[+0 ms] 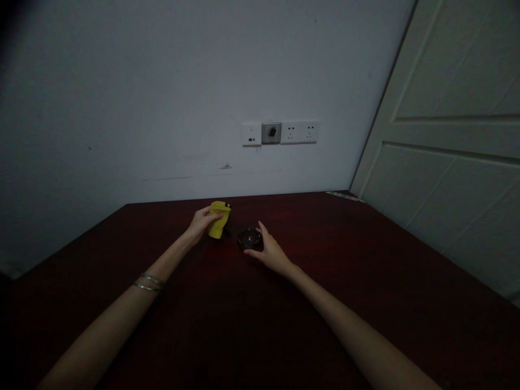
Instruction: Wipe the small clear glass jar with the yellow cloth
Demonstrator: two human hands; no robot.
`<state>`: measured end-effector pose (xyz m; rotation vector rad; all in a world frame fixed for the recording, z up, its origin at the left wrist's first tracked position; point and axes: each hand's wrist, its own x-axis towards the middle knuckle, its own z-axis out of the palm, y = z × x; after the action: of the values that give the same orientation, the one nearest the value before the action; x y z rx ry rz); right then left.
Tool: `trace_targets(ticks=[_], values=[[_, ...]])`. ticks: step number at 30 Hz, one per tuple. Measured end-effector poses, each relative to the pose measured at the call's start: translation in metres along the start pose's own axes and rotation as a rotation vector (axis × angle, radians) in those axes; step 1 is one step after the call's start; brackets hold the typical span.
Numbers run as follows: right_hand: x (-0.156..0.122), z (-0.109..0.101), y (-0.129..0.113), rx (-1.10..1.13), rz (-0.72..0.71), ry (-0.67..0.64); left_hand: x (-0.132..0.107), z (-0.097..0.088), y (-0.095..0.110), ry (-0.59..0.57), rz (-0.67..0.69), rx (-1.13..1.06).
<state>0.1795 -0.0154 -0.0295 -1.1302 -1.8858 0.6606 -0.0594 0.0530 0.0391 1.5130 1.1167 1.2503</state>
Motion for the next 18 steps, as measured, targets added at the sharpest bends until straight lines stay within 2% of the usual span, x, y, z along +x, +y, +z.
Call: trace_targets(ticks=[4,8,13,18], values=[[0.001,0.001,0.0,-0.002,-0.005,0.004,-0.009,0.019,0.003,-0.153,0.219,0.268],[0.003,0.003,0.001,-0.017,-0.007,0.011,-0.015,0.03,0.001,-0.257,0.359,0.479],[0.007,0.004,0.004,-0.061,0.001,0.053,-0.014,0.031,-0.007,-0.346,0.419,0.635],[0.01,0.004,0.006,-0.097,0.002,0.068,-0.016,0.029,-0.004,-0.445,0.45,0.692]])
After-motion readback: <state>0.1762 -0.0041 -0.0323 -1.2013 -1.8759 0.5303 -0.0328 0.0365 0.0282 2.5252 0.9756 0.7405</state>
